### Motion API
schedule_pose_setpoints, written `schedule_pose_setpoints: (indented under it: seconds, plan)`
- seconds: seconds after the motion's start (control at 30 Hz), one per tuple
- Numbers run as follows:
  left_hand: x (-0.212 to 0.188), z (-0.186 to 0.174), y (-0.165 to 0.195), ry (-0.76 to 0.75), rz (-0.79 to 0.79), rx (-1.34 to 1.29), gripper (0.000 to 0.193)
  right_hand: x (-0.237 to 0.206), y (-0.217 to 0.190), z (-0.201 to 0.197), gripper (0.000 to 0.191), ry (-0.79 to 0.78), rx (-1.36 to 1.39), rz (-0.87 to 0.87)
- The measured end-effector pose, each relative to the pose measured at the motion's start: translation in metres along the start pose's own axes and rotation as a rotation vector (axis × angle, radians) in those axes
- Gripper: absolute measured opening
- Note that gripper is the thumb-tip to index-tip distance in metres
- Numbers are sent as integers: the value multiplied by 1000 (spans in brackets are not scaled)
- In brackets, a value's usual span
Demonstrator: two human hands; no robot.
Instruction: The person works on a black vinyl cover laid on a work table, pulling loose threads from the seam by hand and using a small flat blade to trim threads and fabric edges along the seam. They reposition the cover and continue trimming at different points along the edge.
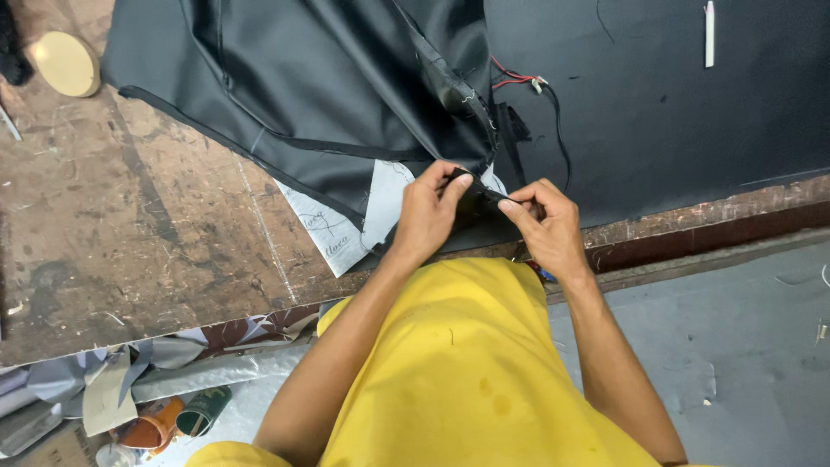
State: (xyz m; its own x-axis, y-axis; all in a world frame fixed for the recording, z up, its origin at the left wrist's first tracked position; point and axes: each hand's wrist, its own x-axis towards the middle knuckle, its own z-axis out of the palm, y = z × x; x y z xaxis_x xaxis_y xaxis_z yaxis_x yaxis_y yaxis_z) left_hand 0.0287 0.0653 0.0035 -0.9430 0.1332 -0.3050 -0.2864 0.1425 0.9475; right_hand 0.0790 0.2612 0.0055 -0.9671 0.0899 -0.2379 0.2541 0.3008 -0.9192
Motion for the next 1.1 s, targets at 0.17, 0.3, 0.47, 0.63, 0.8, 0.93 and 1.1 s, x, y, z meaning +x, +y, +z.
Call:
schedule_pose_setpoints:
  seconds: [0.17,0.3,0.47,0.63,0.8,0.93,1.1]
  plan:
    - [-6,-6,14,-112,196,207,28,0,-10,0,13,2,19,72]
    - [-1,-5,13,-111,169,312,23,-6,-26,-16,30,13,-227,104]
    - [20,10,0,-137,411,456,22,-16,-32,-34,40,-90,-197,163]
    - [49,32,-14,-180,357,535,16,5,3,-20,40,26,508,302]
    - [66,38,-24,-174,318,531,19,35,46,6,20,173,972,180]
    - [68,33,-29,-200,230,468,20,52,63,24,18,266,1054,87]
    - [70,31,-36,-166,46,379,26,63,69,37,8,322,668,20]
